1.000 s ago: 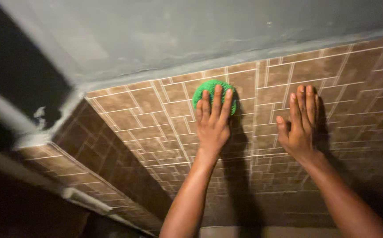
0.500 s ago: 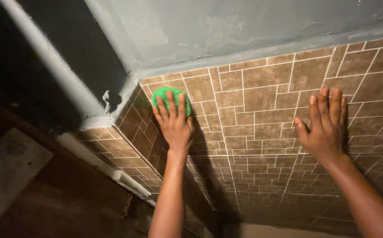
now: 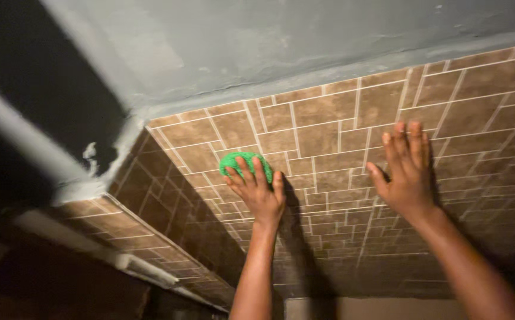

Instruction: The person scrubs a tiled wall with a green sponge, moving methodically across the surface in horizontal and vertical strokes. The person uses both hands to apply pressure and wipe the tiles, focusing on the upper section near the ceiling line.

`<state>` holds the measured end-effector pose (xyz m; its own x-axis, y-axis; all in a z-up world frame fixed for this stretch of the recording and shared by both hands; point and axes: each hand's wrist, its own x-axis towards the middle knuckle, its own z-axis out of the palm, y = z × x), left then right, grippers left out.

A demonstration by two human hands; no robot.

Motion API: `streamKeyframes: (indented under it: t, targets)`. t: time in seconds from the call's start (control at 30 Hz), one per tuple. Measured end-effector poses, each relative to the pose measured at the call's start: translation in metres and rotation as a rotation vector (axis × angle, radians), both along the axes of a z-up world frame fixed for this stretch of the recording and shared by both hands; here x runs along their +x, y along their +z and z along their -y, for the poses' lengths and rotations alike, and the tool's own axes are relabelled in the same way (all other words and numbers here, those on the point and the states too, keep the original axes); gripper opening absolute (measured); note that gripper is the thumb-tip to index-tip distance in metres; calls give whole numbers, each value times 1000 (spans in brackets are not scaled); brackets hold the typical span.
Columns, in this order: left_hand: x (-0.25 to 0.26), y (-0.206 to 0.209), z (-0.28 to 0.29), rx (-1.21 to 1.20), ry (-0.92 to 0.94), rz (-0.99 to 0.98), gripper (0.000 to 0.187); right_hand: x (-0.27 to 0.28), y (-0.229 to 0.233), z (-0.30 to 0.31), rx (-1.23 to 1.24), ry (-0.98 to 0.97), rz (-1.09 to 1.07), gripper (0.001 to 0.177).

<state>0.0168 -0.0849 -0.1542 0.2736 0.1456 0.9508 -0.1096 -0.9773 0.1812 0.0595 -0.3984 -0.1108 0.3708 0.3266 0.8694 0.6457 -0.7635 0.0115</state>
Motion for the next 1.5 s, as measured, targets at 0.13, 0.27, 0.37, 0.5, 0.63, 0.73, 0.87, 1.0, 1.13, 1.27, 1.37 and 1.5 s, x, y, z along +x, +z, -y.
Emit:
streamKeyframes:
  t: [0.13, 0.27, 0.37, 0.5, 0.63, 0.73, 0.87, 1.0, 1.13, 1.27, 1.37, 1.5]
  targets:
    - [11, -7, 58, 61, -53, -16, 71, -17, 6, 8, 5, 4, -57, 76]
    - [24, -6, 122, 129, -68, -63, 66, -31, -7, 35, 71, 59, -61, 73]
    - [32, -2, 173, 172, -95, -78, 63, -23, -19, 70, 125, 15, -55, 72]
    - [45, 6, 247, 223, -131, -102, 60, -12, -35, 129, 124, -62, -101, 74]
    - [59, 15, 324, 255, -204, -116, 60, -7, -47, 187, 115, -127, -179, 76]
    - [70, 19, 382, 263, -271, -122, 58, -5, -52, 231, 121, -150, -206, 77]
    - [82, 23, 448, 280, -361, -151, 59, -11, -55, 278, 137, -200, -203, 77]
    - [95, 25, 503, 310, -454, -212, 62, -20, -52, 319, 134, -229, -196, 76]
    - [105, 34, 549, 386, -429, -222, 65, -28, -53, 350, 176, -300, -186, 72]
    - [110, 41, 580, 460, -494, -265, 68, -40, -61, 370, 226, -338, -192, 69]
    - [115, 44, 603, 502, -516, -248, 67, -53, -70, 382, 252, -351, -246, 68]
    - [127, 41, 615, 682, -555, -239, 61, -70, -85, 394, 296, -354, -297, 69]
